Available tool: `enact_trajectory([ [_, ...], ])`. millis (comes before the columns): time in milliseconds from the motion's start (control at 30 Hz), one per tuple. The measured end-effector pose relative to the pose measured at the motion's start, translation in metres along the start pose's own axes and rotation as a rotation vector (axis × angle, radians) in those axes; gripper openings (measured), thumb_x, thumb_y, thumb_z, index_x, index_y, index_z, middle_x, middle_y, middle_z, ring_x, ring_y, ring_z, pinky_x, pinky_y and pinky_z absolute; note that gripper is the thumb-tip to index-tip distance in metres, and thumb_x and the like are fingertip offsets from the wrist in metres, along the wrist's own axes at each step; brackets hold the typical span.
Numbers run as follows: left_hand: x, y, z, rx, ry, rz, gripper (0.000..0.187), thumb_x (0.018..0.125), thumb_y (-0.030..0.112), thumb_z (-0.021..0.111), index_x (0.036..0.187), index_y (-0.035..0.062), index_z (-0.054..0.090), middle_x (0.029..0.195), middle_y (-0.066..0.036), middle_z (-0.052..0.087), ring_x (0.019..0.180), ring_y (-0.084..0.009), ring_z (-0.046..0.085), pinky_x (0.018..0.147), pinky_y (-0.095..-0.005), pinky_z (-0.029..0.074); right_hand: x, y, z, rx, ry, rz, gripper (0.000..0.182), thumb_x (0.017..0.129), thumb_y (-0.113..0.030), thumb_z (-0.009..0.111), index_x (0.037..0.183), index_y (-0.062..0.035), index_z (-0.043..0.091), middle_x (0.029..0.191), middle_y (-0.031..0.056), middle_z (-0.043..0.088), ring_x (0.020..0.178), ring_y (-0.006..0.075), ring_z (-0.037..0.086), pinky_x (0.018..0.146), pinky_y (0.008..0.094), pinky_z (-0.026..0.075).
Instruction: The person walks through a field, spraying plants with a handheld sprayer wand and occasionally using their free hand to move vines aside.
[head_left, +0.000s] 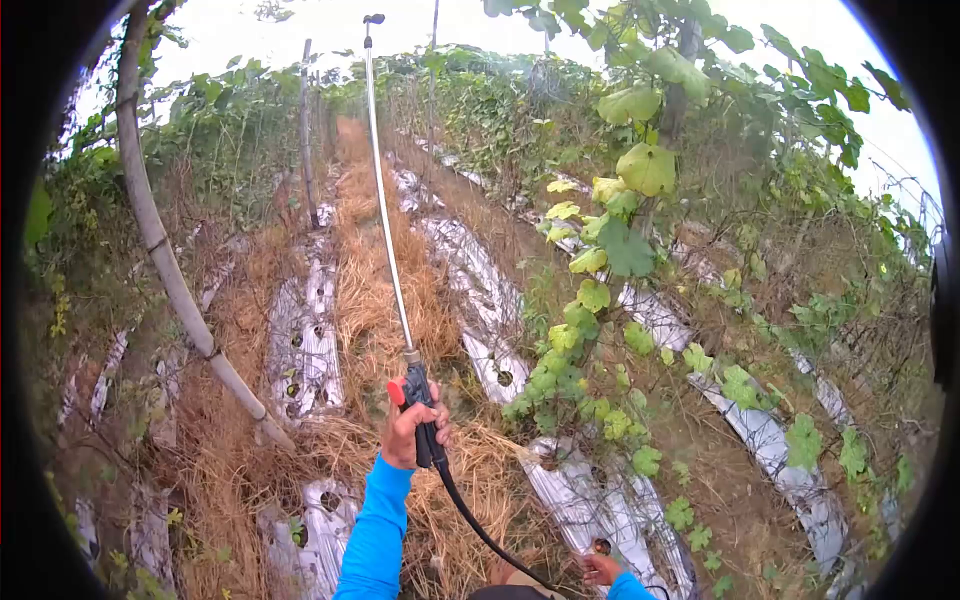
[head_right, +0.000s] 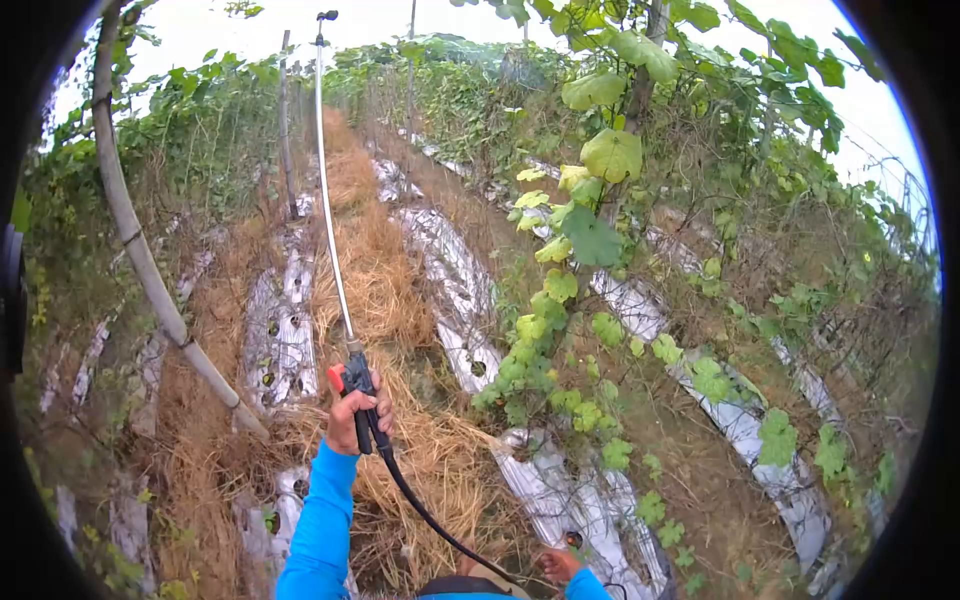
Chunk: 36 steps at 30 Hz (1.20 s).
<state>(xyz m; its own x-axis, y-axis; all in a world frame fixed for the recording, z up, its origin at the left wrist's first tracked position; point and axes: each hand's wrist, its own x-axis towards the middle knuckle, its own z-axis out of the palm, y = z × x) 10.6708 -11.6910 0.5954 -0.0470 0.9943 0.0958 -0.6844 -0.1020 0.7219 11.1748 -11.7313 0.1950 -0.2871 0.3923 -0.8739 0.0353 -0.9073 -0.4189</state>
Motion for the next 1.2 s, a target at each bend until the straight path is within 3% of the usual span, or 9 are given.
enact_trajectory([
  [267, -0.030, 0.055, 0.095, 0.485, 0.057, 0.295, 0.027, 0.073, 0.004, 0.052, 0.099, 0.0055, 0.043, 0.066, -0.008, 0.048, 0.048, -0.0177, 0.049, 0.046, -0.0319, 0.043, 0.014, 0.057, -0.057, -0.049, 0.172, 0.021, 0.037, 0.082, -0.047, 0.067, 0.095, -0.0125, 0.062, 0.083, -0.0010, 0.059, 0.071, 0.0169, 0.058, 0.068, 0.0384, 0.053],
  [367, -0.028, 0.081, 0.149, 0.620, -0.018, 0.319, 0.028, 0.074, 0.006, 0.052, 0.100, 0.0066, 0.042, 0.063, -0.007, 0.047, 0.046, -0.0181, 0.049, 0.045, -0.0329, 0.043, -0.015, 0.056, -0.042, -0.074, 0.053, -0.010, 0.042, 0.081, -0.049, 0.067, 0.101, -0.0129, 0.062, 0.089, -0.0004, 0.058, 0.073, 0.0165, 0.056, 0.070, 0.0398, 0.052],
  [433, -0.022, 0.091, 0.186, 0.630, -0.052, 0.288, 0.026, 0.074, 0.007, 0.053, 0.098, 0.0065, 0.044, 0.063, -0.006, 0.048, 0.045, -0.0164, 0.049, 0.044, -0.0316, 0.043, -0.028, 0.063, -0.012, -0.514, -0.131, -0.096, 0.045, 0.083, -0.050, 0.064, 0.110, -0.0144, 0.063, 0.094, 0.0005, 0.058, 0.075, 0.0156, 0.055, 0.072, 0.0374, 0.051],
  [500, -0.015, 0.101, 0.223, 0.670, -0.104, 0.325, 0.023, 0.076, 0.010, 0.054, 0.098, 0.0073, 0.045, 0.063, -0.005, 0.049, 0.045, -0.0155, 0.049, 0.043, -0.0306, 0.043, -0.060, 0.085, 0.028, -0.664, -0.331, -0.085, 0.047, 0.087, -0.050, 0.059, 0.118, -0.0151, 0.063, 0.098, 0.0000, 0.058, 0.077, 0.0127, 0.053, 0.073, 0.0314, 0.049],
  [567, -0.011, 0.103, 0.260, 0.688, -0.130, 0.379, 0.019, 0.077, 0.021, 0.057, 0.084, 0.0055, 0.049, 0.061, -0.003, 0.048, 0.045, -0.0130, 0.050, 0.041, -0.0290, 0.044, -0.097, 0.102, 0.046, -0.692, -0.503, -0.109, 0.047, 0.087, -0.050, 0.058, 0.118, -0.0151, 0.063, 0.098, 0.0001, 0.059, 0.078, 0.0126, 0.053, 0.073, 0.0309, 0.049],
  [767, -0.038, 0.120, 0.359, 0.740, -0.167, 0.274, 0.024, 0.079, 0.031, 0.056, 0.090, 0.0110, 0.050, 0.066, -0.004, 0.052, 0.049, -0.0158, 0.053, 0.049, -0.0343, 0.048, -0.194, 0.141, -0.004, -0.524, -0.658, -0.154, 0.047, 0.088, -0.050, 0.057, 0.119, -0.0150, 0.064, 0.099, 0.0005, 0.059, 0.080, 0.0124, 0.052, 0.073, 0.0293, 0.048],
  [1033, -0.074, 0.110, 0.406, 0.894, -0.111, 0.321, 0.025, 0.078, 0.033, 0.056, 0.087, 0.0107, 0.051, 0.065, -0.003, 0.051, 0.048, -0.0148, 0.053, 0.047, -0.0325, 0.048, -0.207, 0.167, -0.066, -0.568, -0.494, -0.163, 0.049, 0.085, -0.051, 0.058, 0.117, -0.0160, 0.066, 0.103, 0.0009, 0.058, 0.086, 0.0119, 0.052, 0.073, 0.0281, 0.045],
  [1100, -0.079, 0.104, 0.406, 0.890, -0.086, 0.308, 0.025, 0.078, 0.034, 0.055, 0.087, 0.0106, 0.050, 0.065, -0.003, 0.051, 0.048, -0.0149, 0.053, 0.046, -0.0324, 0.049, -0.169, 0.180, -0.080, -0.594, -0.376, -0.315, 0.052, 0.081, -0.052, 0.063, 0.110, -0.0098, 0.065, 0.083, 0.0004, 0.055, 0.072, 0.0096, 0.051, 0.061, 0.0246, 0.041],
  [1200, -0.087, 0.090, 0.408, 0.862, -0.074, 0.327, 0.025, 0.079, 0.034, 0.055, 0.088, 0.0103, 0.050, 0.065, -0.004, 0.052, 0.049, -0.0155, 0.053, 0.048, -0.0329, 0.049, -0.166, 0.172, -0.080, -0.519, -0.251, -0.434, 0.047, 0.080, -0.050, 0.062, 0.101, -0.0090, 0.067, 0.079, 0.0004, 0.054, 0.070, 0.0104, 0.050, 0.059, 0.0252, 0.040],
])
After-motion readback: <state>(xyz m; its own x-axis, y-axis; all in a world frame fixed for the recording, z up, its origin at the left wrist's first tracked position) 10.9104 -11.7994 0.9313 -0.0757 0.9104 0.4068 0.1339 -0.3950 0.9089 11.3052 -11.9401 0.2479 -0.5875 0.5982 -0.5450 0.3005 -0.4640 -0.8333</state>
